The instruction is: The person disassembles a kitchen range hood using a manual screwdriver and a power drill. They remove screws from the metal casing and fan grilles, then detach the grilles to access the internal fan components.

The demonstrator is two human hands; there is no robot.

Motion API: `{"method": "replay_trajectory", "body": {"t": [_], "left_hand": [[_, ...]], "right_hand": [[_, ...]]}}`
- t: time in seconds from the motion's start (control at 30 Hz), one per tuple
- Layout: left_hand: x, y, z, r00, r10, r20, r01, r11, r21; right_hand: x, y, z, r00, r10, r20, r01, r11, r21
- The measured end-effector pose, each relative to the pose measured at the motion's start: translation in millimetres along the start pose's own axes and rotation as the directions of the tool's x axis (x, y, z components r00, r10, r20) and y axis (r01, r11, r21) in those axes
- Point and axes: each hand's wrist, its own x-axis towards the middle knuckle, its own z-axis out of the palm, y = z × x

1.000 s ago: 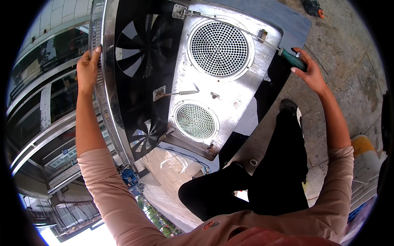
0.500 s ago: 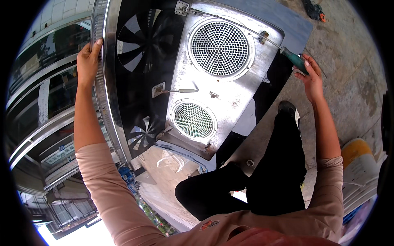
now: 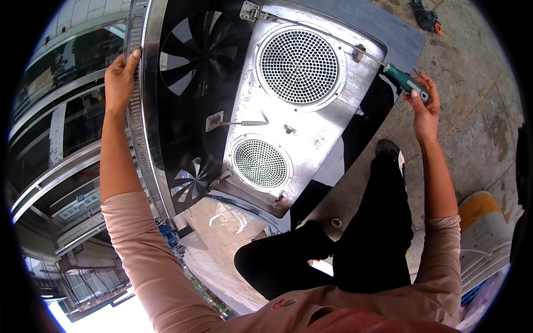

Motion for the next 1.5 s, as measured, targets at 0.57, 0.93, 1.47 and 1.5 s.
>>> {"method": "replay_trajectory", "body": {"t": [0.57,0.93,1.47,1.5], "left_hand": [[0.6,10.1,3.6,1.000,0.004,-0.001,-0.004,1.000,0.007],[2.1,0.6,1.6,1.000,-0.002,-0.012,0.002,1.000,-0.004],[5.5,-11.1,-0.9,1.000,0.012,-0.017,-0.012,1.000,-0.005],[4.6,-11.7,-0.2,1.000,0.007,-0.017,-0.007,1.000,-0.022]], "right_hand": [[24.4,4.0,-25.2,0.903,0.420,0.088,-0.426,0.902,0.070],[6.4,31.6,-28.0,0.899,0.376,0.226,-0.425,0.874,0.235],[-6.5,1.3,0.3,0.893,0.445,0.072,-0.448,0.861,0.242],[-11.6,-6.0,9.6,0.893,0.449,0.031,-0.436,0.846,0.306]]}}
